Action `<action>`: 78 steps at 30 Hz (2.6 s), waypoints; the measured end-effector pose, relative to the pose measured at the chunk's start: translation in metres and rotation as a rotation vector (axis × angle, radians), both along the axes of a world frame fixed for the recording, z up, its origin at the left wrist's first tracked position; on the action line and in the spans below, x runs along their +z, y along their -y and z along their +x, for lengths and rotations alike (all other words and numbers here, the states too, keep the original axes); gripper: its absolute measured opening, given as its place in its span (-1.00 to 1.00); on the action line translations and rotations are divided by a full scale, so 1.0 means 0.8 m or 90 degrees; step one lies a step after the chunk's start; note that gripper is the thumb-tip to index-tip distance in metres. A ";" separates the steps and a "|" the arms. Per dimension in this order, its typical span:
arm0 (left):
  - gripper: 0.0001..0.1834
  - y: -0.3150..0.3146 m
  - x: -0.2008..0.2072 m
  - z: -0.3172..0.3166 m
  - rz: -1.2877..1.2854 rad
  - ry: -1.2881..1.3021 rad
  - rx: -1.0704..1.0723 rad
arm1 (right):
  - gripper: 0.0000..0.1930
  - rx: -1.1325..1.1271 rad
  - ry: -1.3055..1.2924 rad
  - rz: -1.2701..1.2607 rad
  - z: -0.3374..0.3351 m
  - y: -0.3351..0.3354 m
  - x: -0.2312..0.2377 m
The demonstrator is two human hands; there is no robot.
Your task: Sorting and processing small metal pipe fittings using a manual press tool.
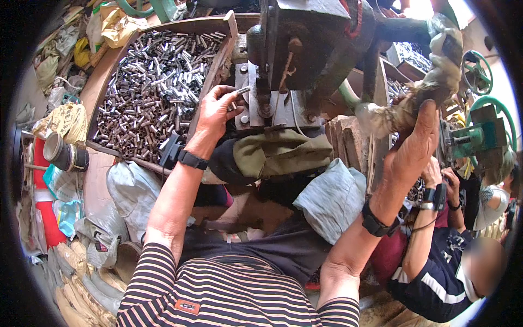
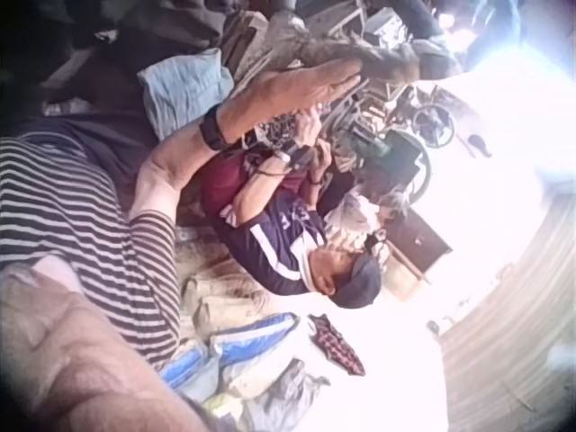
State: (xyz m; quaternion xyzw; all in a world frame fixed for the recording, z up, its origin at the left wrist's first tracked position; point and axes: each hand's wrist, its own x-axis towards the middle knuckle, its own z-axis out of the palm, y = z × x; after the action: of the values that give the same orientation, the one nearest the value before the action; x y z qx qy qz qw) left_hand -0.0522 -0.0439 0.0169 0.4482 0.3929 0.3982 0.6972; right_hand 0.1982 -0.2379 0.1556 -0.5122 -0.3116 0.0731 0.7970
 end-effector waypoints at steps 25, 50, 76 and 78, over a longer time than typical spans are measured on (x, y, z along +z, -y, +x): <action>-0.85 -0.045 -0.012 0.049 -0.084 -0.017 -0.034 | -0.86 -0.095 0.129 -0.186 0.012 -0.026 0.044; -0.76 -0.052 0.006 0.043 0.040 -0.082 -0.035 | -0.90 -0.023 0.086 -0.170 0.005 -0.022 0.041; -0.82 -0.053 -0.002 0.041 0.037 -0.143 -0.127 | -0.87 -0.039 0.102 -0.169 0.018 -0.023 0.038; -0.80 -0.051 -0.004 0.045 0.043 -0.133 -0.122 | -0.87 -0.036 0.094 -0.167 0.017 -0.023 0.037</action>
State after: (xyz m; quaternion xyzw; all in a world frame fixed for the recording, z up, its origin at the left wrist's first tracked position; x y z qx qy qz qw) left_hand -0.0161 -0.0029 0.0140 0.5462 0.4053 0.2942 0.6715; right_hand 0.2116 -0.2193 0.1849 -0.6245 -0.3425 0.0527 0.7000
